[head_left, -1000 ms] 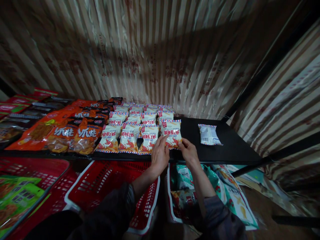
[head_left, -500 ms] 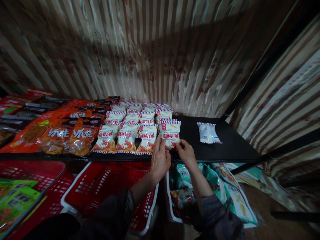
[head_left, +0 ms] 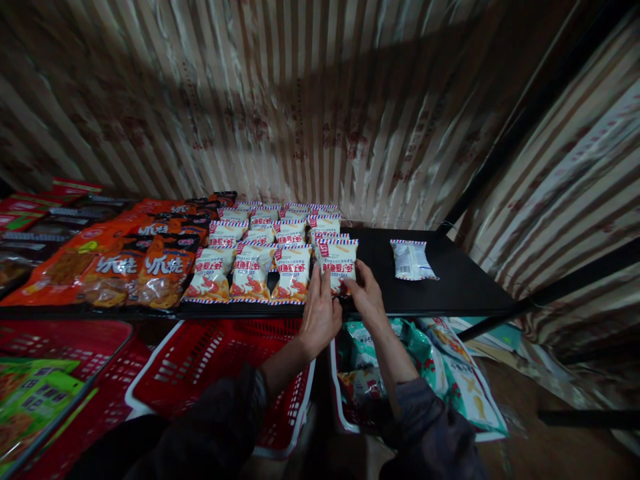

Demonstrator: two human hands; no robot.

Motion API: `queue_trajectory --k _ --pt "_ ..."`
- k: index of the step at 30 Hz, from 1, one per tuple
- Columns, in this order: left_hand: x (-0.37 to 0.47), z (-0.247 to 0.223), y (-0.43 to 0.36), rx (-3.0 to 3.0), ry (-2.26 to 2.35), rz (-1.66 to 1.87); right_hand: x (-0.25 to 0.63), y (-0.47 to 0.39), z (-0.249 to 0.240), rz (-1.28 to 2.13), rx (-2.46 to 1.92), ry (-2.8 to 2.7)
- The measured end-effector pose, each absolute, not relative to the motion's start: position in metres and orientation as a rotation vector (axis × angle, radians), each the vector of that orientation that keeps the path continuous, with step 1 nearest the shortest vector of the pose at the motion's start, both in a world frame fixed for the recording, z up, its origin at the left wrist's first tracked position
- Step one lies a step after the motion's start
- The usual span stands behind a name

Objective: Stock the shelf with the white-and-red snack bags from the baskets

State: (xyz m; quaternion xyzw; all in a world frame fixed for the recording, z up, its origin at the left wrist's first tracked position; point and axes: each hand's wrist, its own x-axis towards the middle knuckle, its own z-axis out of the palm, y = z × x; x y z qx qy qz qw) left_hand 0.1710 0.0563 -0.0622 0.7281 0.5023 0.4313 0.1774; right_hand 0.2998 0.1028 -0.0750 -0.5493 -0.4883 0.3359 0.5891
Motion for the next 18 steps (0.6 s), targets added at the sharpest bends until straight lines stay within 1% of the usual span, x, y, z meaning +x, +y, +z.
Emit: queue_trajectory --k 7,18 --pt "0.161 -0.064 0.053 2.185 1.328 1.047 0.286 0.101 -0.063 0.898 -1.281 -1.099" --pt "0.165 -0.068 0.051 2.097 1.353 1.185 0.292 0.096 -0.063 0.872 -1.294 -1.155"
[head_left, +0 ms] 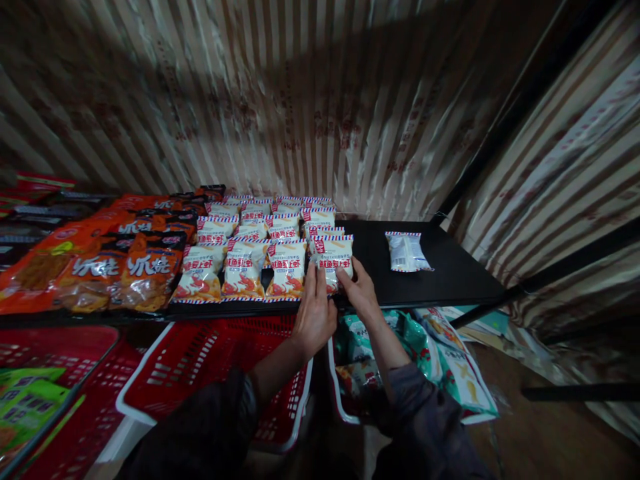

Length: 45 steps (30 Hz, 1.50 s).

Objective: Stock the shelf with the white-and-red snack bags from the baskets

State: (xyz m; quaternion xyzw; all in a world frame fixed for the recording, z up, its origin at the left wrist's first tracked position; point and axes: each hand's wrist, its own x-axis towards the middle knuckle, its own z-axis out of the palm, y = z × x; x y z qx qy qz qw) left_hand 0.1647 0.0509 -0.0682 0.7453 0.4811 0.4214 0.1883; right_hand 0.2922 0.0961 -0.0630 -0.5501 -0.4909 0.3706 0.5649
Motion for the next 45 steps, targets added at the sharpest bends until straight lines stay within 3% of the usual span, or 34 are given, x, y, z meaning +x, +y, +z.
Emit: queue_trajectory --k 45 --pt "0.169 -0.082 0.059 2.292 1.370 1.101 0.295 0.112 -0.057 1.001 -1.219 -1.138"
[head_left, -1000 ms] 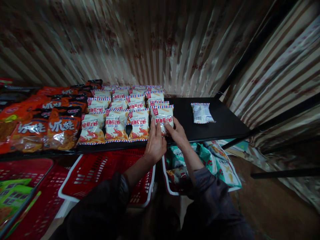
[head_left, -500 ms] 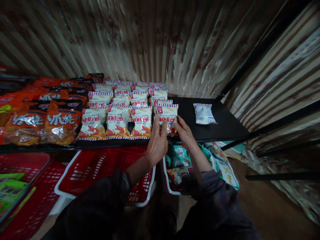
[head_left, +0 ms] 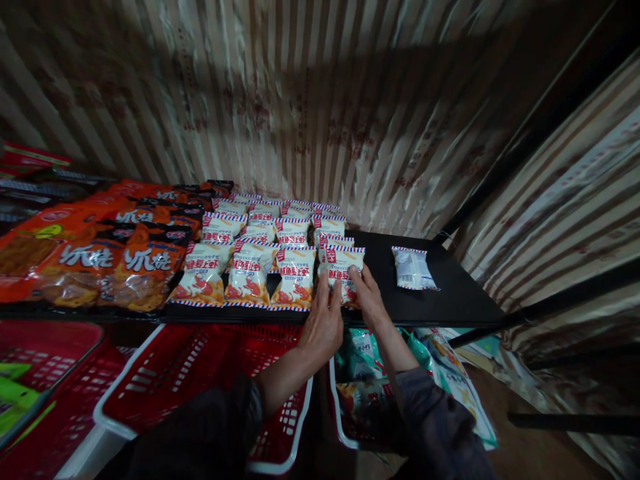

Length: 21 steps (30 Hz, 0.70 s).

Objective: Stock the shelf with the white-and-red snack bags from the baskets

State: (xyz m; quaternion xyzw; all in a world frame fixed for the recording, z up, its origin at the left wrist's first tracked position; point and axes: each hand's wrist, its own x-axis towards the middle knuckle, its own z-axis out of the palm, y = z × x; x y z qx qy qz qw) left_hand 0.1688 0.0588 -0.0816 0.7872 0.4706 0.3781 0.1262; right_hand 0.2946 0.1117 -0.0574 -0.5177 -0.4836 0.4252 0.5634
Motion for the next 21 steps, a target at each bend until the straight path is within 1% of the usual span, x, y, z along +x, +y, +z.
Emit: queue_trajectory --k 14,21 --pt "0.166 -0.074 0.062 2.089 1.333 1.111 0.287 0.115 -0.054 0.952 -1.283 -1.183" --pt "0.166 -0.072 0.064 2.078 1.338 1.108 0.280 0.112 -0.053 0.790 -1.333 -1.248"
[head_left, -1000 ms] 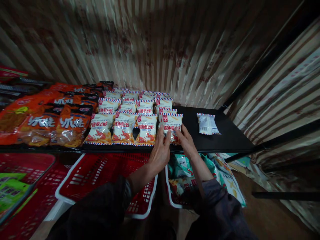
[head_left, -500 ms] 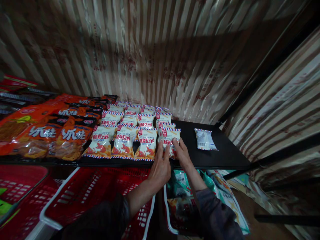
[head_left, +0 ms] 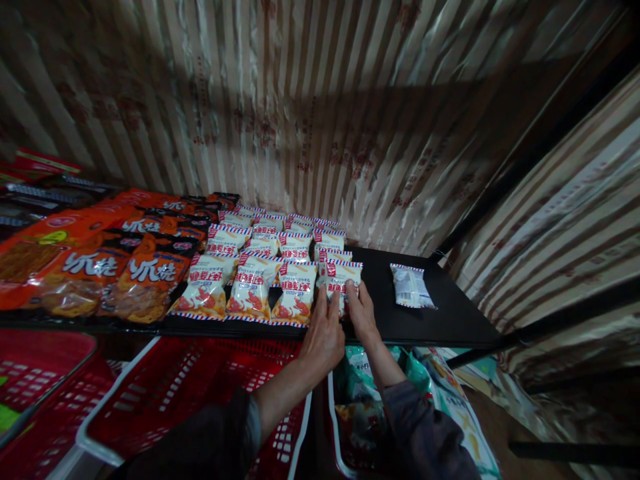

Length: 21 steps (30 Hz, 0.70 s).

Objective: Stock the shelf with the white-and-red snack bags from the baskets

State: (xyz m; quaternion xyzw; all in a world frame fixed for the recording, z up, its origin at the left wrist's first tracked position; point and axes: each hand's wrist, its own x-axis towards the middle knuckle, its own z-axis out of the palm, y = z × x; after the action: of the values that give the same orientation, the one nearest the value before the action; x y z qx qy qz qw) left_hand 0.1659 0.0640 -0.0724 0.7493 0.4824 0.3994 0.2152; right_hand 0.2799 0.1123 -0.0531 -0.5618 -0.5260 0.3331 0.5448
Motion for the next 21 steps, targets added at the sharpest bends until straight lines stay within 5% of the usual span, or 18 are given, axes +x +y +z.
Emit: queue_trajectory --k 21 --pt "0.1729 -0.0728 0.0667 2.042 1.400 1.145 0.2799 0.1130 -0.0564 0.684 -1.417 -1.272"
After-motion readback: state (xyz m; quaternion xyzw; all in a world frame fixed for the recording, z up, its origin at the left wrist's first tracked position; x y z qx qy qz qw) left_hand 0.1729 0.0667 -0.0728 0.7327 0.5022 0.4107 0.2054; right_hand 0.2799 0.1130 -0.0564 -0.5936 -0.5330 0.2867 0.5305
